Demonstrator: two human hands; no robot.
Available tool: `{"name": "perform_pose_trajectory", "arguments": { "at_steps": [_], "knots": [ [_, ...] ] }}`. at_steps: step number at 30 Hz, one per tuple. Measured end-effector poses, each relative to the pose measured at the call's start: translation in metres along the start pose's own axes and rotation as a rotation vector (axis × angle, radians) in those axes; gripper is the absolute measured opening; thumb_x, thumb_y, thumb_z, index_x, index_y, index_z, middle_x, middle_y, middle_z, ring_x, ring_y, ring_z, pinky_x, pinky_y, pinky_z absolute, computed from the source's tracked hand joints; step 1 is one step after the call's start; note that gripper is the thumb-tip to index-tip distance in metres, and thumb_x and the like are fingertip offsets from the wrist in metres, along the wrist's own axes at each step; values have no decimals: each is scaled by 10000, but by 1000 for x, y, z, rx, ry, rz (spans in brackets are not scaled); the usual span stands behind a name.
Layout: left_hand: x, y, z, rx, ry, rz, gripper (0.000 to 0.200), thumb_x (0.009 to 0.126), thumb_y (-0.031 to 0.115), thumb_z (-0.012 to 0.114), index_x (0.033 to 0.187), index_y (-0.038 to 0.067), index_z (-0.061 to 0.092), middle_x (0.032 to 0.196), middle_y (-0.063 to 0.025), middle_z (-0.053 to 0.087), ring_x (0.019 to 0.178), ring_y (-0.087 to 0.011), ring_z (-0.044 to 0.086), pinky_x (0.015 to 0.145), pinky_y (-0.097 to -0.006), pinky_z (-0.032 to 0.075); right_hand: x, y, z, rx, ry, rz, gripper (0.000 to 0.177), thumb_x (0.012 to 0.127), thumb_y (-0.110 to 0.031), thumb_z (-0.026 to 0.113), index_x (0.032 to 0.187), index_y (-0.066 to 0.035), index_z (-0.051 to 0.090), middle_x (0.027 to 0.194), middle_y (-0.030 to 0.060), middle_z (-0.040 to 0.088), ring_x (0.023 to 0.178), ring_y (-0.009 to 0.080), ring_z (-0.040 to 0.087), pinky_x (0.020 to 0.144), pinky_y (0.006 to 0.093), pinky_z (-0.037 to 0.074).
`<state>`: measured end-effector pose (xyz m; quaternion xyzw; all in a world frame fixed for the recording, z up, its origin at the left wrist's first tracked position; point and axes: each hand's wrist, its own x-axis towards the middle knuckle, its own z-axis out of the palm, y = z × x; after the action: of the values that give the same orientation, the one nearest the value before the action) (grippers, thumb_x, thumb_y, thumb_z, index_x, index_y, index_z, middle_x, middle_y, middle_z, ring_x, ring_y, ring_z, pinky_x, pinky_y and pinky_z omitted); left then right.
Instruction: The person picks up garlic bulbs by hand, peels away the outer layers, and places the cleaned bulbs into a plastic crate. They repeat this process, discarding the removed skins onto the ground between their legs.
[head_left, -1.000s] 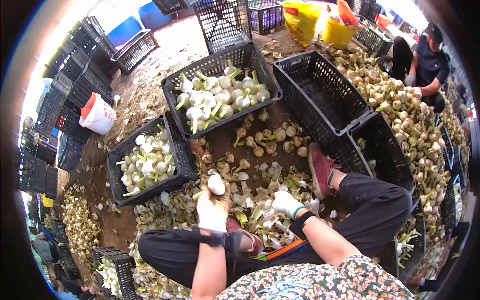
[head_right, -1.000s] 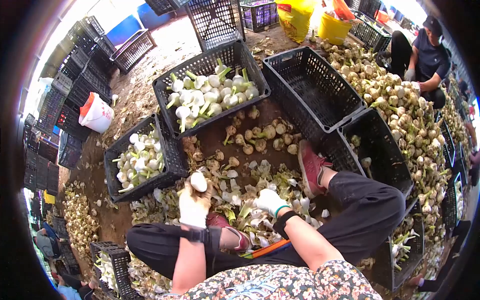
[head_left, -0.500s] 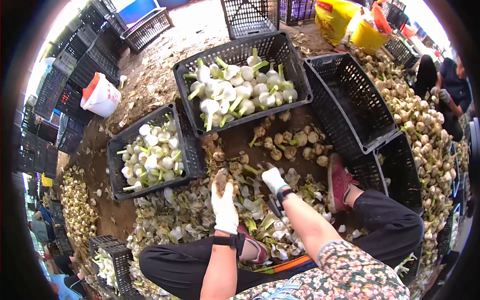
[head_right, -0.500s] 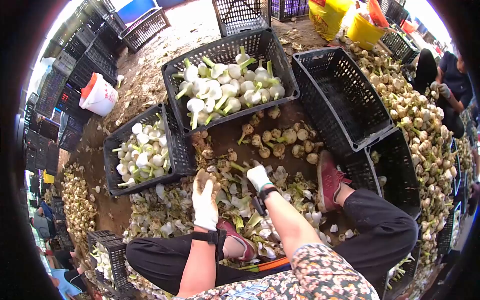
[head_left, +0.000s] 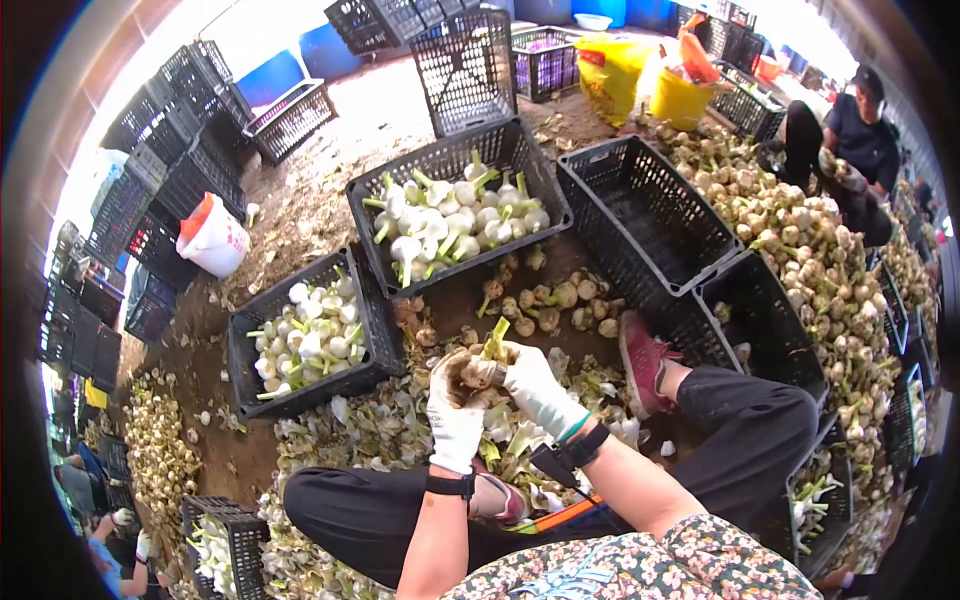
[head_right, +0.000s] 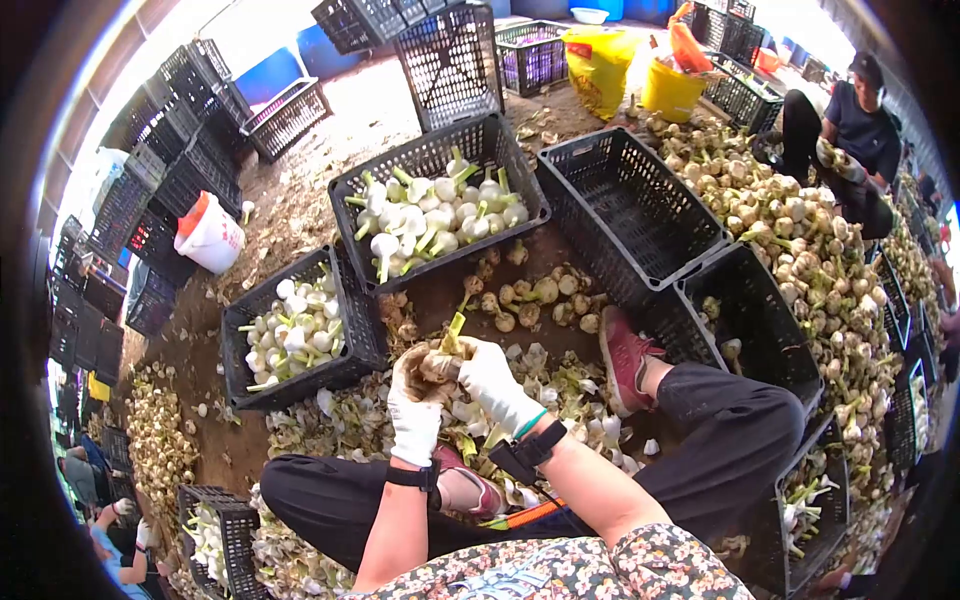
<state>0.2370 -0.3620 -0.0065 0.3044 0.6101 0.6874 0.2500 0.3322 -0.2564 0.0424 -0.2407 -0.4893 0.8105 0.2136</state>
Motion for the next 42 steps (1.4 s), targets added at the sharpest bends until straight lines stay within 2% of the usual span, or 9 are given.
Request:
{"name": "perform_pose_trajectory", "arguments": {
  "at_steps": [15,20,23,28,30,32,34,37,42],
  "knots": [
    [-35,44,7,31,-55,43,580,712,-188,674,1233,31,547,1249,-57,564,1132,-176,568,986,-303,484,-56,-45,-8,-47,-159,18,366,891,-95,673,1225,45,617,1057,45,691,922,94,627,829,251,508],
    [-43,52,9,-457,-152,11,562,781,-181,623,1275,68,522,1259,-68,578,1143,-189,578,966,-335,506,-46,-32,-25,-198,-169,-52,260,825,39,595,1061,-19,688,887,1,675,787,63,556,721,243,471],
    [-46,64,5,-623,-158,-165,502,855,-71,645,1308,92,502,1270,-91,579,1123,-229,599,946,-384,522,-48,-38,-30,-460,-188,-340,271,799,72,567,1034,-22,667,873,15,626,793,78,551,680,250,462],
    [-47,65,14,-823,-143,-327,485,921,158,681,1352,95,467,1274,-110,573,1115,-258,606,909,-382,536,-50,-27,-33,-545,-138,-287,320,813,26,677,1129,-9,643,999,28,705,912,70,590,835,252,485],
    [-48,65,21,-766,-112,-284,492,927,143,673,1366,87,459,1250,-107,583,1096,-239,611,899,-341,536,-53,-22,-28,-508,-80,-226,310,822,17,692,1129,-3,652,1003,34,712,908,74,600,829,256,491],
    [-48,57,19,-237,-96,-45,467,942,98,635,1372,66,457,1224,-106,592,1050,-205,624,844,-294,547,-62,-26,-18,-506,32,-171,270,838,3,706,1106,4,675,979,36,721,888,90,625,812,267,507],
    [-46,71,5,-517,-180,-330,487,931,92,643,1374,21,454,1206,-104,604,936,-167,648,759,-272,558,-71,-35,-11,-409,25,-183,198,855,-34,704,1047,12,692,916,26,719,830,91,634,769,261,514],
    [-41,68,-3,-691,-301,-341,522,932,248,671,1358,40,453,1156,-86,630,964,-177,652,766,-283,553,-78,-44,-12,-13,-79,21,146,898,-93,662,1016,-17,702,841,9,692,747,66,594,670,237,479],
    [-45,56,4,-216,-195,-110,579,872,204,748,1336,11,460,1158,-94,624,975,-191,658,771,-316,580,-76,-37,-14,-519,-58,-246,123,913,-55,618,991,8,687,837,10,680,769,76,597,670,238,477]
  ]
}}
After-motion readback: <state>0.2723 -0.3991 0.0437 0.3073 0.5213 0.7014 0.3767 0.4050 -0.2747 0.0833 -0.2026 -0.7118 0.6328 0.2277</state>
